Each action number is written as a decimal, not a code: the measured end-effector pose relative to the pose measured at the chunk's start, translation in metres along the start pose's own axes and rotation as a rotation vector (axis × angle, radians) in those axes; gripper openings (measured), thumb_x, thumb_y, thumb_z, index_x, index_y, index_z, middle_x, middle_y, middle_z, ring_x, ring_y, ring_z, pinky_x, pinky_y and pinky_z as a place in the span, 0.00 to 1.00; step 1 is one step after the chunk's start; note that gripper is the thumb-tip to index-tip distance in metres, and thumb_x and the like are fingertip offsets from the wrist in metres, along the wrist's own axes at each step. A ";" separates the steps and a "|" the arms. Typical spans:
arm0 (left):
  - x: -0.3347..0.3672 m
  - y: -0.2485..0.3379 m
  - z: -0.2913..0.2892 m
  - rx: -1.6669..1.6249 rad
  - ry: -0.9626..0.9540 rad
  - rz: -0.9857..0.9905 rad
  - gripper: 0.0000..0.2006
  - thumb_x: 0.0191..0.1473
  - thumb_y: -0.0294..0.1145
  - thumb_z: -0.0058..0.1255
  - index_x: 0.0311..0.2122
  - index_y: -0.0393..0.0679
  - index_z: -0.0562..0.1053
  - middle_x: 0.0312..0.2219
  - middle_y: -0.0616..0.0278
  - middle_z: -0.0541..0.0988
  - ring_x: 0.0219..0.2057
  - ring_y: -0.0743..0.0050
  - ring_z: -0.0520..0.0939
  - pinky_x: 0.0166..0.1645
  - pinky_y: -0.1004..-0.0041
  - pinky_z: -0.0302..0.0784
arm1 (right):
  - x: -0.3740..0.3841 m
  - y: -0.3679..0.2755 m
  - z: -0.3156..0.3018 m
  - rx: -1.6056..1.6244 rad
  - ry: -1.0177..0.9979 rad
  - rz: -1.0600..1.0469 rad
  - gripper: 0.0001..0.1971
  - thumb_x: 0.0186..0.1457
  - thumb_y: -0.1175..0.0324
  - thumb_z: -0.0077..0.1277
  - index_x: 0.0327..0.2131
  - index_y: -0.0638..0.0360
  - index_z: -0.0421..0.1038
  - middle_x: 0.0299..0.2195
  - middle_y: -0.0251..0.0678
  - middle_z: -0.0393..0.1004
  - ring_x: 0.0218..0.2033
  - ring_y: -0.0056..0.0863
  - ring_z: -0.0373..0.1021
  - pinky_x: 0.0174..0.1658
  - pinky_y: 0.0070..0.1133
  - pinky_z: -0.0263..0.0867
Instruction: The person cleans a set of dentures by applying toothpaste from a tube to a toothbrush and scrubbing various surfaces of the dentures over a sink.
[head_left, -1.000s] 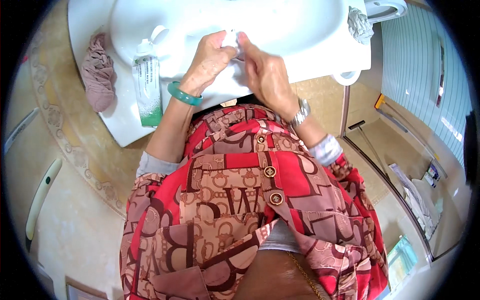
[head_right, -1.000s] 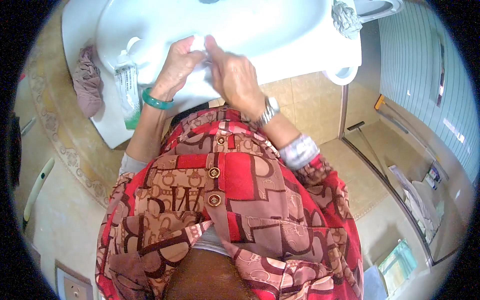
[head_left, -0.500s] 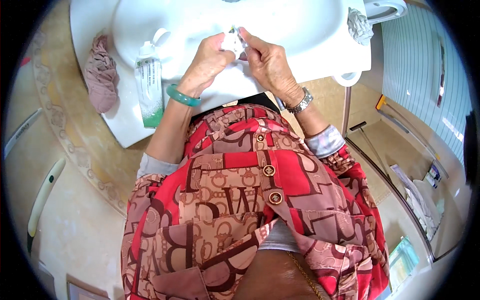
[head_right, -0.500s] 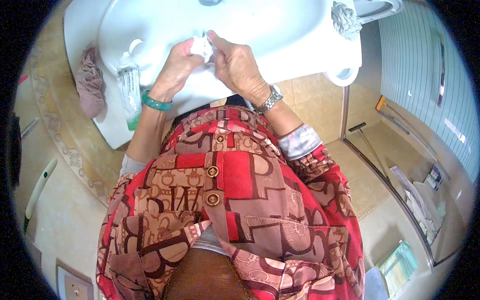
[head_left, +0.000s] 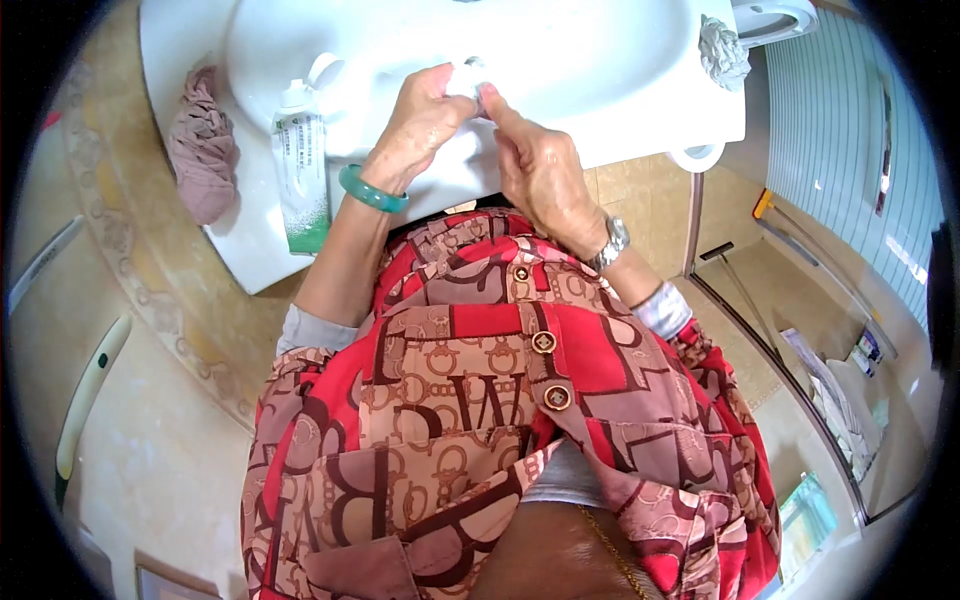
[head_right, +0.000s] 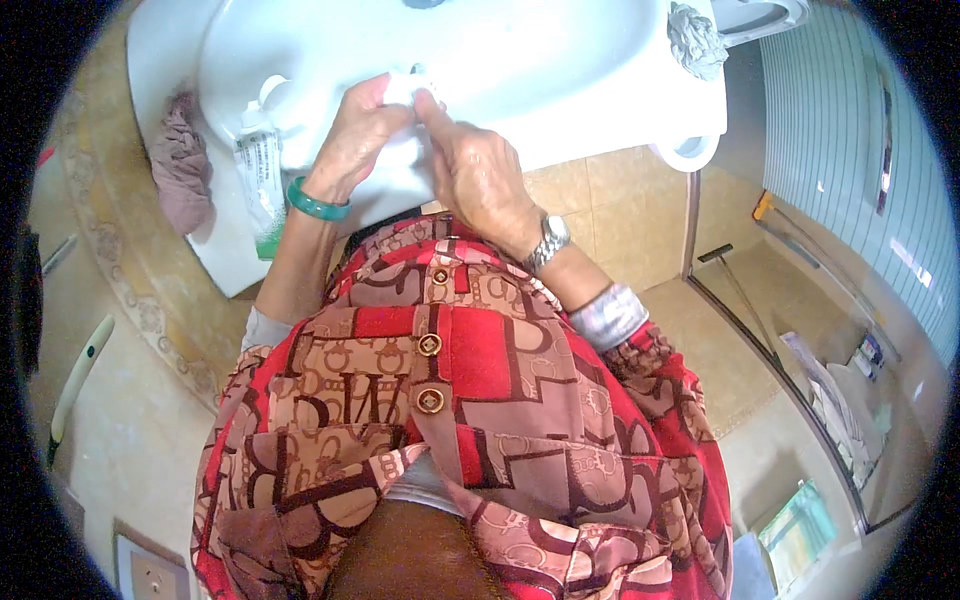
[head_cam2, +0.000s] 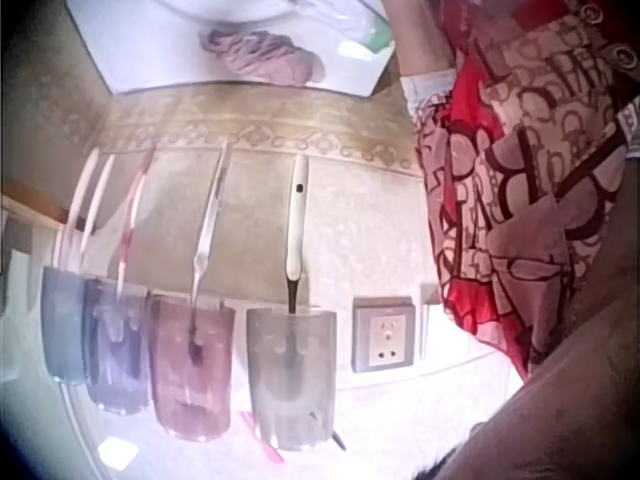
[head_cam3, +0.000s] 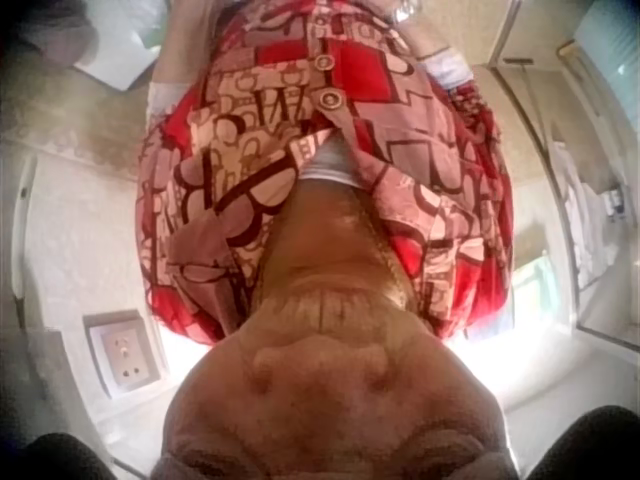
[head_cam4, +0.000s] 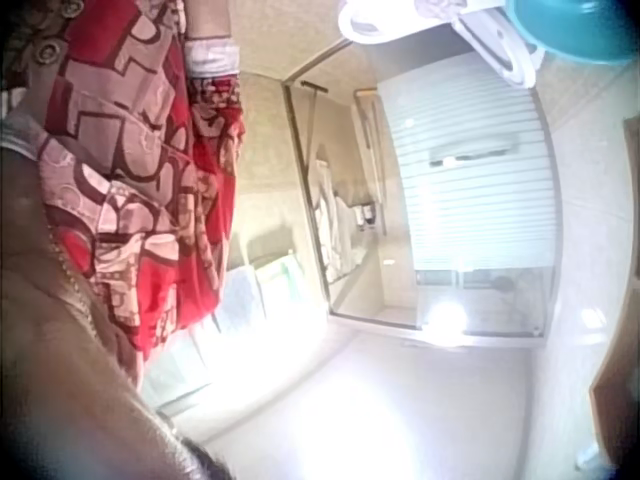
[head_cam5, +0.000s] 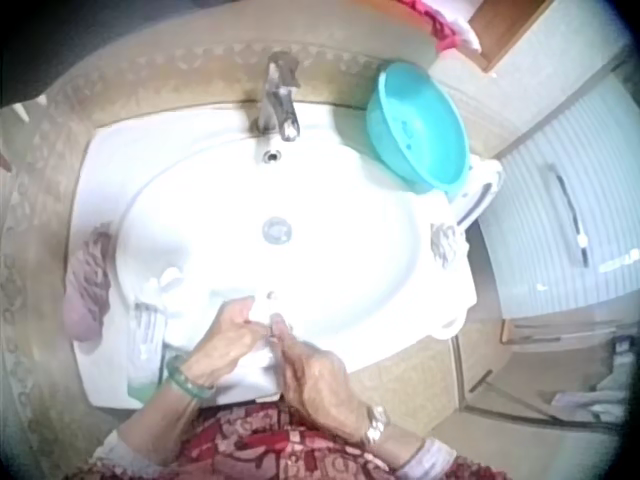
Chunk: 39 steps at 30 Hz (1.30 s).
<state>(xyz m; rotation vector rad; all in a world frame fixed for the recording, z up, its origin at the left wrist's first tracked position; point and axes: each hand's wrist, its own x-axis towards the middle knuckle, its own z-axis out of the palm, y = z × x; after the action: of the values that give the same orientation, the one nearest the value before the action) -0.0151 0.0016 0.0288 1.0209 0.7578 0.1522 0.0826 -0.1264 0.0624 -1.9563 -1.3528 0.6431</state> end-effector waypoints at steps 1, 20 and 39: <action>-0.001 0.000 0.002 -0.020 0.023 0.035 0.11 0.43 0.16 0.43 0.35 0.33 0.71 0.27 0.66 0.74 0.27 0.82 0.72 0.30 0.81 0.67 | 0.007 0.003 -0.001 -0.002 -0.006 0.001 0.22 0.47 0.78 0.44 0.49 0.69 0.63 0.19 0.47 0.73 0.16 0.40 0.70 0.20 0.27 0.67; 0.000 0.004 -0.001 0.040 -0.046 -0.023 0.14 0.46 0.18 0.43 0.41 0.33 0.70 0.34 0.63 0.75 0.35 0.79 0.74 0.42 0.77 0.71 | 0.024 0.006 -0.006 0.033 0.000 -0.020 0.20 0.48 0.79 0.44 0.47 0.71 0.64 0.19 0.47 0.73 0.16 0.40 0.71 0.21 0.28 0.68; 0.003 0.002 0.002 0.115 0.000 -0.026 0.16 0.45 0.17 0.43 0.43 0.34 0.67 0.34 0.66 0.73 0.33 0.81 0.73 0.40 0.78 0.70 | 0.024 0.006 -0.008 -0.003 -0.058 0.035 0.18 0.49 0.77 0.44 0.47 0.65 0.67 0.20 0.50 0.73 0.19 0.39 0.71 0.24 0.26 0.68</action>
<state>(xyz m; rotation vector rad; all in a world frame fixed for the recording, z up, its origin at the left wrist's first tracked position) -0.0109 0.0028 0.0297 1.1198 0.7861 0.0866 0.1005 -0.1073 0.0626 -1.9812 -1.3572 0.7200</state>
